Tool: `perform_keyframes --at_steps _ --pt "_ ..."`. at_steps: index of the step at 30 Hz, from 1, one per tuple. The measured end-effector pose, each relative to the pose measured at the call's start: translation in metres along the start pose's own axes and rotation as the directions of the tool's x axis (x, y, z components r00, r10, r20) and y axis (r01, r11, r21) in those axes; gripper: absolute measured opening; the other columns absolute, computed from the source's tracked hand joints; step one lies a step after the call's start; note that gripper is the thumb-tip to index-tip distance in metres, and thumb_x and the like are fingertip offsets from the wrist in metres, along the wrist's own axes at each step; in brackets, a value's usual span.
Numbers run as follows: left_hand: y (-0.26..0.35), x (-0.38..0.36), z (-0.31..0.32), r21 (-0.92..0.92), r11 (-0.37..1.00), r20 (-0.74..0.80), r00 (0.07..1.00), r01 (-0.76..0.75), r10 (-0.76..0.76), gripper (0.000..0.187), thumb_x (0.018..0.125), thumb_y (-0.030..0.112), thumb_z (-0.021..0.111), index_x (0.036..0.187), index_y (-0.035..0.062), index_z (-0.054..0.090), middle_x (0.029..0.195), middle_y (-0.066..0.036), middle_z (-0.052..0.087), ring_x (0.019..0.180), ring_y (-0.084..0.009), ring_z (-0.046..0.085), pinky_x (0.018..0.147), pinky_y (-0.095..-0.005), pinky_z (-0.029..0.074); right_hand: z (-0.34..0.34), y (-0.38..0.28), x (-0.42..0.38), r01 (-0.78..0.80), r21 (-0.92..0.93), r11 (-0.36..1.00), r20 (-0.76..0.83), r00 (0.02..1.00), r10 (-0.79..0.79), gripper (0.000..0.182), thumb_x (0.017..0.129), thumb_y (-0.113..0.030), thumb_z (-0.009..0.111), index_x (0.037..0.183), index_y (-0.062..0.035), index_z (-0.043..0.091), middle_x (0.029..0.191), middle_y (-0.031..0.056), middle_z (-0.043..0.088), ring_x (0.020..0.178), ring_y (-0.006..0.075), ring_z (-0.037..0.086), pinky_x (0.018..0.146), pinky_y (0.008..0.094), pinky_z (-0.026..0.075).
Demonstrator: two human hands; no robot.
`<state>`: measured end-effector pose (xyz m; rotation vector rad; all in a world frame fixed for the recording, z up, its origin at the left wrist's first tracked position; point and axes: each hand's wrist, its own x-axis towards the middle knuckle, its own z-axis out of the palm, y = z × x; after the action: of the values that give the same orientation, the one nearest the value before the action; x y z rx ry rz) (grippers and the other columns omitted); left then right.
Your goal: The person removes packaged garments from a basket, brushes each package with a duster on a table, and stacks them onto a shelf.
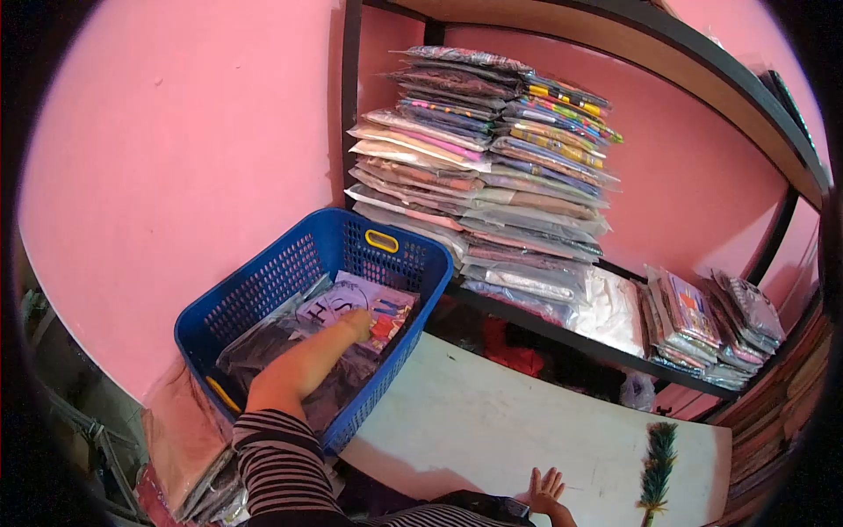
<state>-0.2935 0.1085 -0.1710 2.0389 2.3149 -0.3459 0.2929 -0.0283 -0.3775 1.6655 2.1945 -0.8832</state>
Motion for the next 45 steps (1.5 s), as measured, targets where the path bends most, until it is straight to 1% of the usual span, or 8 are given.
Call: perform_keyframes --at_steps 3,5,7,9,15,25,37,45 --pt "0.010 0.025 0.035 0.029 0.998 0.030 0.998 -0.052 0.051 0.027 0.070 0.028 0.057 0.085 0.0059 0.064 0.091 -0.013 0.062 0.088 -0.0273 0.059 0.072 -0.0345 0.048 0.001 -0.004 -0.004 -0.043 0.008 0.999 0.040 0.998 0.043 0.109 0.066 -0.047 0.063 0.132 -0.0122 -0.017 0.125 0.0375 -0.026 0.113 0.0544 -0.028 0.086 0.0677 -0.007" --pt "0.017 0.037 0.055 0.150 0.978 0.097 0.987 -0.145 0.131 0.036 0.070 0.037 0.055 0.087 0.0064 0.064 0.092 -0.013 0.061 0.089 -0.0268 0.058 0.073 -0.0357 0.047 0.023 0.003 -0.002 -0.008 -0.275 0.961 -0.268 0.961 -0.069 0.096 0.070 -0.065 0.046 0.136 -0.0128 0.001 0.133 0.0334 -0.008 0.121 0.0544 0.005 0.082 0.0698 0.020" --pt "0.021 0.052 0.058 0.268 0.932 0.173 0.964 -0.242 0.201 0.044 0.071 0.046 0.052 0.088 0.0069 0.064 0.094 -0.012 0.061 0.090 -0.0264 0.058 0.074 -0.0368 0.046 0.040 0.016 0.010 -0.051 -0.585 0.809 -0.604 0.694 -0.393 0.089 0.075 -0.062 0.043 0.136 -0.0090 0.006 0.132 0.0361 -0.004 0.117 0.0583 0.009 0.075 0.0721 0.023" --pt "0.022 0.060 0.048 0.186 0.962 0.238 0.959 -0.199 0.153 0.046 0.070 0.047 0.053 0.090 0.0076 0.064 0.095 -0.012 0.061 0.090 -0.0269 0.058 0.076 -0.0369 0.046 0.029 0.012 0.000 0.088 -0.246 0.965 -0.296 0.941 -0.161 0.092 0.074 -0.062 0.043 0.136 -0.0109 -0.001 0.132 0.0353 -0.010 0.117 0.0590 0.000 0.078 0.0731 0.017" --pt "0.019 0.059 0.032 -0.062 0.997 0.270 0.963 0.042 -0.024 0.044 0.067 0.046 0.057 0.092 0.0111 0.064 0.095 -0.013 0.061 0.088 -0.0282 0.058 0.075 -0.0359 0.047 -0.011 -0.020 -0.017 -0.012 -0.082 0.997 0.035 0.999 0.015 0.099 0.072 -0.063 0.045 0.133 -0.0142 -0.016 0.129 0.0330 -0.024 0.117 0.0558 -0.016 0.084 0.0717 0.002" --pt "-0.001 0.084 0.069 -0.069 0.992 0.274 0.958 0.102 -0.079 0.039 0.067 0.044 0.061 0.088 0.0109 0.065 0.093 -0.012 0.061 0.084 -0.0273 0.060 0.071 -0.0369 0.047 0.001 -0.001 -0.003 -0.025 0.035 0.999 0.035 0.999 0.024 0.106 0.067 -0.048 0.060 0.133 -0.0153 -0.016 0.126 0.0359 -0.027 0.114 0.0528 -0.028 0.086 0.0671 -0.009" --pt "-0.021 0.004 -0.089 -0.232 0.945 -0.458 0.831 0.232 -0.316 0.019 0.072 0.015 0.053 0.087 0.0029 0.056 0.082 -0.019 0.061 0.075 -0.0330 0.060 0.067 -0.0429 0.048 0.004 -0.002 0.001 -0.034 0.034 0.999 -0.008 0.999 0.035 0.106 0.064 -0.067 0.049 0.134 -0.0159 -0.013 0.128 0.0350 -0.023 0.115 0.0534 -0.026 0.086 0.0675 -0.009" --pt "0.043 -0.086 -0.229 -0.289 0.953 -0.819 0.540 -0.095 -0.194 0.015 0.082 0.015 0.042 0.085 0.0022 0.049 0.080 -0.021 0.056 0.075 -0.0387 0.054 0.062 -0.0452 0.042 0.001 -0.008 -0.005 0.000 0.087 0.996 -0.085 0.996 0.007 0.113 0.055 -0.075 0.051 0.135 -0.0206 -0.007 0.131 0.0318 -0.020 0.119 0.0508 -0.021 0.088 0.0660 -0.009"
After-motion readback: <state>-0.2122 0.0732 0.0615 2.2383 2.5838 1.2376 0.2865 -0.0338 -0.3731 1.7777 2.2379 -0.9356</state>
